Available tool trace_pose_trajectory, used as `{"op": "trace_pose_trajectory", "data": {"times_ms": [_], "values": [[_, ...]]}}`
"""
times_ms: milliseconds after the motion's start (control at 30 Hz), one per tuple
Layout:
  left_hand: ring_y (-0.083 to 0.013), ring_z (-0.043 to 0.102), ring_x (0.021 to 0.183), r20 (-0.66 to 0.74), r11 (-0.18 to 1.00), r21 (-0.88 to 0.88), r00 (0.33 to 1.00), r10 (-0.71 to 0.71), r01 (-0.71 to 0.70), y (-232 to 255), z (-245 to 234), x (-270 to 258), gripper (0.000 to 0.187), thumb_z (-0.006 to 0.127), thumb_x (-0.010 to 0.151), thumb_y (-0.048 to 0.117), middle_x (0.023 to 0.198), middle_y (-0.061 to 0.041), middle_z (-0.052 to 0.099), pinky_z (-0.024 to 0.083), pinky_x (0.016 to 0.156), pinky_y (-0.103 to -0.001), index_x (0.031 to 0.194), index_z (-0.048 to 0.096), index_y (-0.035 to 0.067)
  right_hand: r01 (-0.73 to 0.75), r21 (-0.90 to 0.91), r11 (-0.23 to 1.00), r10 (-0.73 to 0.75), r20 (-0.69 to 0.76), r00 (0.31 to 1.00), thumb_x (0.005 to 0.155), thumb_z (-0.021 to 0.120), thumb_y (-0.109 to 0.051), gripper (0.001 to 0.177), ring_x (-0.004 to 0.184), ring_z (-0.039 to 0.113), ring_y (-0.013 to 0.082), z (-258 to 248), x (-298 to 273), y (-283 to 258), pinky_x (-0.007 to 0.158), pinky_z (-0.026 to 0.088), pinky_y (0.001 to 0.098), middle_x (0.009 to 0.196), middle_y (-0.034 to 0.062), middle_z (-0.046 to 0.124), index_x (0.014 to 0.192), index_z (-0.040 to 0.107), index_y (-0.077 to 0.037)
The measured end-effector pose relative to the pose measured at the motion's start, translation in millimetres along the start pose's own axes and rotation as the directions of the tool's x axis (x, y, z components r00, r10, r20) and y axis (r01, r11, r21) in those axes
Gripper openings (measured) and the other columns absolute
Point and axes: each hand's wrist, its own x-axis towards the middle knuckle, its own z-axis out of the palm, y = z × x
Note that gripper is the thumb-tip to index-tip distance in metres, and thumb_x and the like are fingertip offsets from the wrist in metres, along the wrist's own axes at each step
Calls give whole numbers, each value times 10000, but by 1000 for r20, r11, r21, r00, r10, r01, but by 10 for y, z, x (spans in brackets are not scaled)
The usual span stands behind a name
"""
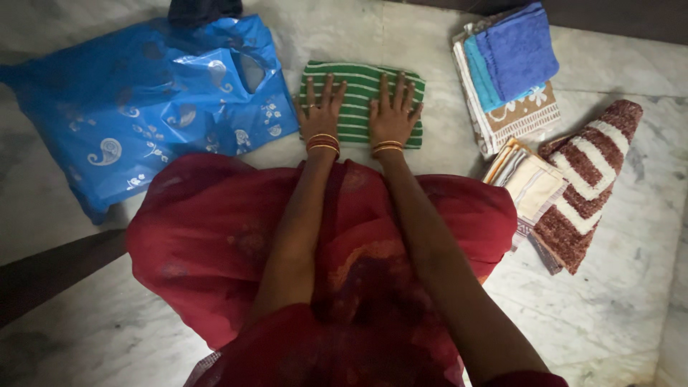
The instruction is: The person folds various pieces of cloth and laundry by hand on the floor, including a white rectangular cloth, a black sock, and a green striped cloth.
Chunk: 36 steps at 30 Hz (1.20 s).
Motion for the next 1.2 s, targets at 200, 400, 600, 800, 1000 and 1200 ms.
{"op": "trace_pose_trajectory", "data": {"times_ms": [200,400,600,800,1000,1200], "values": [[-346,-1,1588,138,979,-195,990,-40,67,-9,-106,34,988,617,912,19,1724,59,-76,139,1235,-695,1663,136,443,12,27,1000,-10,-75,997,1094,349,-486,593,1588,96,318,42,12,30,1259,125,599,1730,5,75,1648,176,-364],[-322,88,1575,8,985,17,985,-170,170,-4,14,158,908,550,954,3,1730,57,-1,198,1201,-685,1647,162,443,47,45,998,-40,-151,988,1086,412,-452,603,1580,142,342,95,4,53,1255,156,611,1728,36,127,1650,228,-344],[-309,121,1590,-35,982,-162,993,-110,103,-55,80,187,763,527,1005,86,1740,18,34,202,1228,-664,1642,222,374,30,52,998,-22,-144,989,1094,414,-464,591,1592,143,334,131,8,56,1257,167,606,1730,31,128,1648,241,-347],[-270,119,1584,-43,997,42,997,-65,66,-126,9,161,817,502,976,47,1743,15,63,177,1244,-580,1661,256,417,-75,139,987,97,-159,982,1059,400,-532,691,1566,141,315,242,73,103,1236,162,606,1722,49,124,1646,168,-250],[-268,106,1611,-54,988,-136,995,-80,72,-252,39,57,751,497,1016,46,1757,34,70,148,1272,-608,1653,272,374,-337,222,915,359,-69,931,1082,350,-515,705,1598,136,263,479,134,373,1239,159,625,1733,80,113,1673,142,-192],[-267,102,1581,-145,974,201,987,-73,101,-341,74,25,922,535,932,-18,1737,50,61,119,1256,-575,1653,219,461,-468,289,835,521,-145,841,1097,328,-516,683,1586,99,286,513,103,499,1245,119,609,1730,129,94,1642,173,-134]]}}
